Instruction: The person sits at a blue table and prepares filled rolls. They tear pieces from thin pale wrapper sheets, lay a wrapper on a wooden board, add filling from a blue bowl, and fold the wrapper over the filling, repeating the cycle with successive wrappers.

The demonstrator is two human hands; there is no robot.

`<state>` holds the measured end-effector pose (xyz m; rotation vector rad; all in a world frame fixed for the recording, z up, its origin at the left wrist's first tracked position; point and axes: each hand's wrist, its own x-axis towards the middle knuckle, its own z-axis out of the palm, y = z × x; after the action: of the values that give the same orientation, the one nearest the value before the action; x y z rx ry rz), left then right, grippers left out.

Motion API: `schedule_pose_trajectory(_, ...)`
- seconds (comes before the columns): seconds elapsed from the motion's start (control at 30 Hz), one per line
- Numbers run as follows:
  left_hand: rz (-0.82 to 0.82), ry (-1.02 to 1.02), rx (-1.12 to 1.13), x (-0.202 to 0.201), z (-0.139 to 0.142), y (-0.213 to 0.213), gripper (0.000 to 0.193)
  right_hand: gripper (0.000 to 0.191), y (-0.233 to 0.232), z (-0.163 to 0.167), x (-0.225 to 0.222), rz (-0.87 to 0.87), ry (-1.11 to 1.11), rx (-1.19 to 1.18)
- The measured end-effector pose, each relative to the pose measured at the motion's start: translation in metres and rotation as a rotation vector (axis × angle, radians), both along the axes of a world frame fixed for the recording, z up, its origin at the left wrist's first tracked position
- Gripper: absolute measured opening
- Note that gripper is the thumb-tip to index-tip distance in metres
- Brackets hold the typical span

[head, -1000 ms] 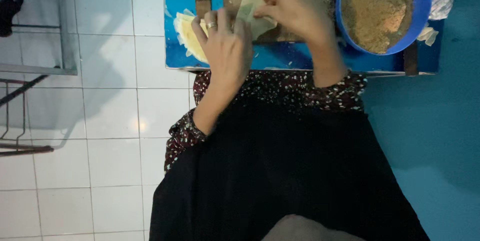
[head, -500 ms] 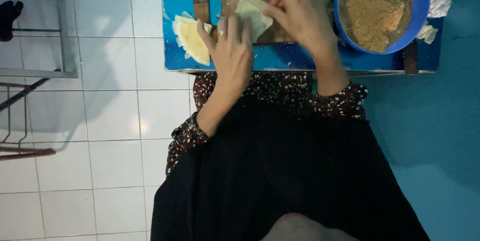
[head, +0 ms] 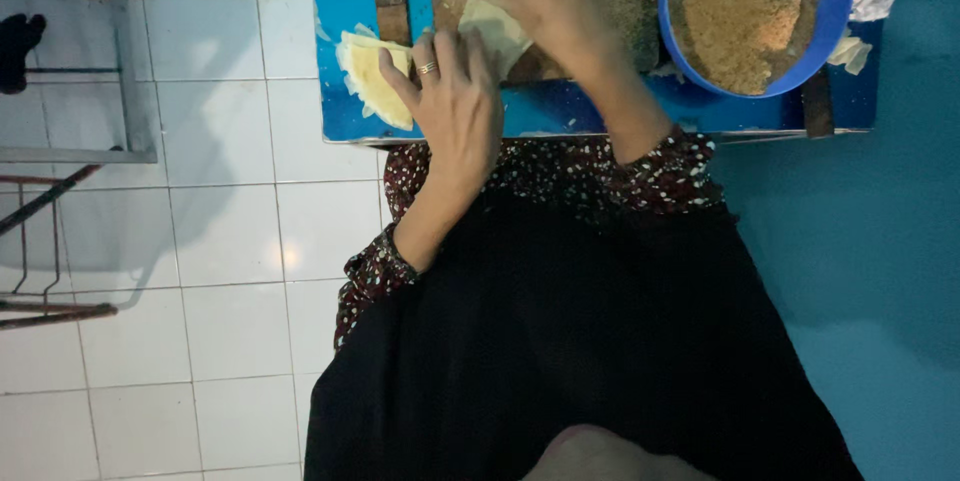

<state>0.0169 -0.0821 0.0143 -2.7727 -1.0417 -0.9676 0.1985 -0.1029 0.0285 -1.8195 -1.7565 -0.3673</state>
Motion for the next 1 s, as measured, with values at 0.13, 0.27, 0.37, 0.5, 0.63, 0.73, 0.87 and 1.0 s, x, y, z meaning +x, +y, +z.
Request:
schedule_pose_trajectory(0.13,-0.029,-0.068,-0.111,-0.011,0.004,0.002,0.036,0.01,-0.021,0.011,0.003,0.005,0.178,0.064)
schedule_pose_trajectory(0.27,0.02,-0.157,-0.199,-0.055,0.009,0.039,0.039,0.009,-0.034,0.03,-0.016,0.14,0.354,-0.001)
schedule_pose_trajectory(0.37,-0.022,-0.14,-0.335,-0.082,0.007,0.076,0.04,0.01,-0.031,0.032,-0.043,0.208,0.381,-0.095)
schedule_pose_trajectory(0.5,-0.147,-0.231,-0.451,-0.09,-0.001,0.085,0.02,0.015,-0.021,0.027,-0.072,0.229,0.424,-0.072)
schedule_pose_trajectory(0.63,-0.111,-0.355,-0.631,-0.09,0.0,0.078,0.015,0.02,-0.016,0.024,-0.095,0.223,0.26,0.072)
schedule_pose_trajectory(0.73,-0.083,-0.483,-0.68,-0.085,0.001,0.073,0.013,0.024,-0.023,0.018,-0.117,0.366,0.348,-0.067)
schedule_pose_trajectory(0.87,-0.113,-0.706,-0.674,-0.088,0.002,0.073,0.011,0.023,-0.027,0.003,-0.131,0.319,0.148,-0.04)
schedule_pose_trajectory(1.0,-0.102,-0.857,-0.707,-0.107,0.005,0.07,0.019,0.012,-0.013,-0.012,-0.125,0.255,0.338,-0.086)
